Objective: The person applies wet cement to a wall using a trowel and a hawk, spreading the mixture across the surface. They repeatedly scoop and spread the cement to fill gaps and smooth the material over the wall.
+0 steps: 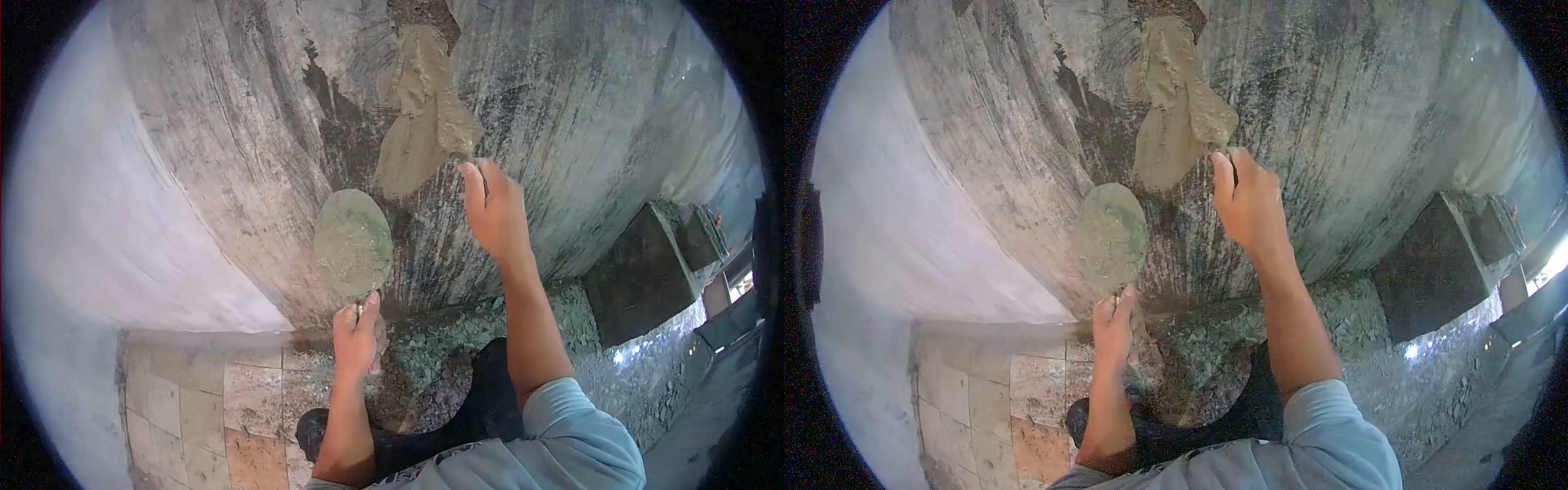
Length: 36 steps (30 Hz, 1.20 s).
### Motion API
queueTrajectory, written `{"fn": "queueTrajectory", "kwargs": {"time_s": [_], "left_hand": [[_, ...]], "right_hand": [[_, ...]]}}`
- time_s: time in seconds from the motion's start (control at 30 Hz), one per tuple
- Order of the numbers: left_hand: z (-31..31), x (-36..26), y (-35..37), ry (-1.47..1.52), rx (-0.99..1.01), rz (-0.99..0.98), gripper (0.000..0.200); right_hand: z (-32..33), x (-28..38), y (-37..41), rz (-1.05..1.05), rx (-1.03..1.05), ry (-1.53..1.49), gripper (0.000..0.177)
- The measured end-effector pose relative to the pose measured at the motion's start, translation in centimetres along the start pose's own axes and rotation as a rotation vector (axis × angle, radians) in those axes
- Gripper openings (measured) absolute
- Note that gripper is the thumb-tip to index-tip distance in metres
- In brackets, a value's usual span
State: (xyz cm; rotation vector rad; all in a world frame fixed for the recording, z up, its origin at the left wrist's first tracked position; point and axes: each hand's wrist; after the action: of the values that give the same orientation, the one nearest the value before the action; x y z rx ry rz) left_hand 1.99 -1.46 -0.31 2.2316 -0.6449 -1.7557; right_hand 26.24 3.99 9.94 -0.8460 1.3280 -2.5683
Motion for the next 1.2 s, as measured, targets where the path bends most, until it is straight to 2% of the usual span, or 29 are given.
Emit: {"fn": "queueTrajectory", "kwargs": {"time_s": [0.03, 0.13, 0.23, 0.43, 0.67, 0.77, 0.87, 0.97, 1.07, 1.17, 1.2], "left_hand": [[0.3, 0.1, -0.1, 0.000, 0.007, -0.008, 0.039], [0.6, -0.2, 0.3, 0.003, 0.047, -0.038, 0.040], [0.5, -0.5, 0.7, 0.028, 0.015, -0.025, 0.042], [0.6, 0.0, 0.4, 0.011, 0.015, -0.022, 0.042], [0.8, 0.2, 0.0, 0.009, 0.027, -0.017, 0.041], [0.6, 0.0, 0.3, -0.006, 0.000, -0.030, 0.041], [1.0, 0.7, -0.4, 0.027, 0.040, -0.051, 0.040], [0.8, 0.8, -0.5, 0.037, 0.033, -0.055, 0.041], [0.6, 0.6, -0.3, 0.026, 0.021, -0.041, 0.039], [0.6, 0.6, -0.2, 0.012, 0.021, -0.048, 0.039], [0.5, 0.2, 0.1, 0.013, 0.016, -0.029, 0.039]], "right_hand": [[0.2, 0.1, 0.4, -0.015, 0.001, 0.004, 0.031], [1.8, 1.5, 1.2, -0.377, 0.066, -0.372, 0.031], [3.4, 2.7, -0.2, -0.180, 0.044, -0.296, 0.030], [4.6, 3.9, -6.5, 0.380, 0.075, 0.139, 0.026], [4.8, 0.4, -3.3, 0.215, 0.030, 0.277, 0.026], [6.2, 1.0, -1.8, -0.039, 0.087, 0.061, 0.031], [7.3, 4.4, -2.6, -0.196, 0.133, -0.189, 0.035], [6.5, 5.0, -4.7, -0.100, 0.112, -0.268, 0.035], [5.2, 4.0, -6.5, -0.146, 0.179, -0.311, 0.033], [3.8, 2.0, -4.1, -0.023, 0.068, -0.252, 0.033], [3.6, 1.5, -3.1, -0.068, 0.076, -0.271, 0.034]]}}
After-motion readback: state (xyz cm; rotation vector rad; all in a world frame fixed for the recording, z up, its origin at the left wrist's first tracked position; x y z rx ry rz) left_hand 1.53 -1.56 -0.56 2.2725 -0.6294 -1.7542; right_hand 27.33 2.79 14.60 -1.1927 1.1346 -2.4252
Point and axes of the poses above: each hand's wrist, its own y-axis away from the middle knuckle, its own z-axis out of the back of the hand, x = y × z, and after that the axes turned 12 degrees about z, right-handed
